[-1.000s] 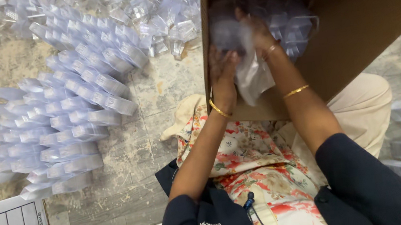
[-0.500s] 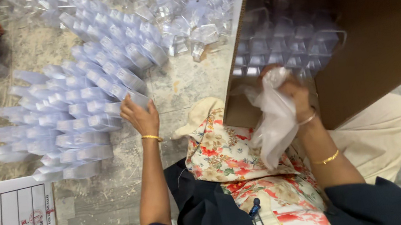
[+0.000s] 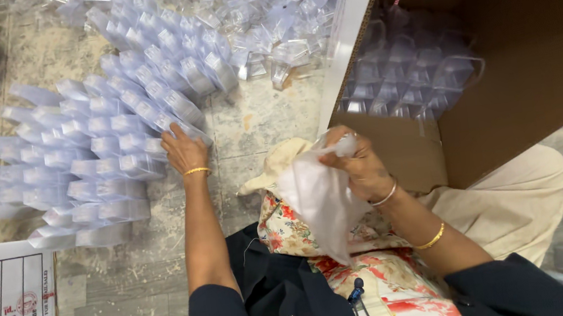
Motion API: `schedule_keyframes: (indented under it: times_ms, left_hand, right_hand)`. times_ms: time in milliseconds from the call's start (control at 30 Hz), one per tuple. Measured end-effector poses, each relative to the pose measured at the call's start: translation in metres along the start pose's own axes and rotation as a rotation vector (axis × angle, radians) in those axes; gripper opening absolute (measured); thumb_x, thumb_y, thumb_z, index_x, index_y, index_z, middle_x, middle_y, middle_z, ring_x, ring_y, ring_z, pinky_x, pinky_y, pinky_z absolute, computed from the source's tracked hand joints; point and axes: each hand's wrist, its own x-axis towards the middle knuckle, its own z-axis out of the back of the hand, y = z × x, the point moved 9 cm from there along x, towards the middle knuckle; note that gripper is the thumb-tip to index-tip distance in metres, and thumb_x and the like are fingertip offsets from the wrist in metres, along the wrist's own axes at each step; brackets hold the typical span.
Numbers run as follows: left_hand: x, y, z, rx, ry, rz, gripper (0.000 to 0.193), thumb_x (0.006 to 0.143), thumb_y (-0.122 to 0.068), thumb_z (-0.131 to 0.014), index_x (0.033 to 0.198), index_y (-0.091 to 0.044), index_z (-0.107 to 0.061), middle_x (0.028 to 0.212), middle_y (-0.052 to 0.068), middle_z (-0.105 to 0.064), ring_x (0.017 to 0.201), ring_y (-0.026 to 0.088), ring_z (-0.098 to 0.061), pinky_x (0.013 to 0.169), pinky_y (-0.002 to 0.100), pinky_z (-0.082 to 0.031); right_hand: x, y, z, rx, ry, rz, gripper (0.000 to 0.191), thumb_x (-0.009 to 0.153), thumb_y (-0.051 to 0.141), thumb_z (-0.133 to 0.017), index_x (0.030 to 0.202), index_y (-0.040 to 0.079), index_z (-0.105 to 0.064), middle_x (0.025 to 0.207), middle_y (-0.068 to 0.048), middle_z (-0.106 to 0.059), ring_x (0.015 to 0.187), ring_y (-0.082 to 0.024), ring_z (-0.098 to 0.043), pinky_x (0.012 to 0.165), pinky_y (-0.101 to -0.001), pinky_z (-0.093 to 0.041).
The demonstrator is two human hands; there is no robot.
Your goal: The person sits on the floor and packs small white boxes into clear plastic poly bags one at a time, sealing each bag and placing the filled bags into a large cardboard box beside them. They repeatedly take boxes from a pile on the floor, bag them, and stack the filled bags in the box.
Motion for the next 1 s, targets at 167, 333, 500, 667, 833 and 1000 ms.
schedule_keyframes:
  times_ms: [167,333,500,667,833,1000]
  left_hand:
    - [0.017,0.014,-0.008,-0.172,0.082,0.001,0.071,0.078,-0.029,-0.091,0.124,-0.002,-0.045,0.107,0.027,-0.065,0.102,0.048,-0.061,0.089,0.053,-0.048]
    - [-0.012,0.018,-0.027,-0.213,0.359,-0.096,0.07,0.068,-0.033,-0.094,0.116,-0.005,-0.051,0.103,0.025,-0.069,0.095,0.046,-0.065,0.082,0.052,-0.051]
    - [-0.101,-0.011,-0.007,-0.331,0.316,-0.312,0.059,0.07,-0.029,-0.09,0.112,-0.005,-0.056,0.103,0.021,-0.068,0.098,0.045,-0.064,0.082,0.05,-0.052]
    - [-0.144,-0.032,0.062,-0.818,0.051,0.039,0.039,0.089,-0.023,-0.081,0.12,-0.006,-0.063,0.106,0.013,-0.069,0.098,0.029,-0.064,0.087,0.039,-0.053]
    - [-0.168,-0.119,0.12,-1.219,0.189,-0.156,0.026,0.094,-0.016,-0.071,0.116,-0.004,-0.065,0.106,0.005,-0.066,0.1,0.01,-0.063,0.088,0.025,-0.052]
    - [-0.161,-0.124,0.123,-1.124,0.192,0.001,0.013,0.099,-0.013,-0.072,0.094,-0.001,-0.07,0.08,0.006,-0.066,0.071,0.012,-0.059,0.067,0.024,-0.047]
  right_hand:
    - [0.006,-0.033,-0.003,-0.104,-0.148,-0.218,0.015,0.088,0.002,-0.073,0.101,0.007,-0.07,0.091,0.0,-0.069,0.085,-0.011,-0.059,0.079,-0.0269,-0.048]
    - [0.013,-0.025,-0.02,-0.115,-0.065,0.025,0.013,0.094,-0.005,-0.076,0.096,0.004,-0.067,0.104,-0.002,-0.066,0.095,-0.01,-0.06,0.086,-0.0268,-0.05]
    - [0.012,-0.035,-0.016,-0.083,-0.153,0.036,0.021,0.086,-0.006,-0.075,0.093,0.01,-0.063,0.097,-0.004,-0.071,0.094,-0.011,-0.068,0.088,-0.0269,-0.056]
    - [0.007,-0.052,-0.02,-0.246,-0.139,0.005,0.008,0.094,-0.004,-0.071,0.096,0.004,-0.069,0.097,-0.004,-0.071,0.09,-0.011,-0.063,0.082,-0.0248,-0.051]
    - [0.001,-0.054,-0.037,-0.258,-0.103,0.104,0.013,0.101,-0.004,-0.075,0.098,0.004,-0.064,0.099,-0.002,-0.061,0.095,-0.009,-0.056,0.086,-0.0239,-0.046]
    - [0.005,-0.041,-0.043,-0.091,-0.07,0.116,0.014,0.096,-0.005,-0.069,0.101,0.004,-0.061,0.108,-0.011,-0.071,0.106,-0.016,-0.068,0.099,-0.0311,-0.055]
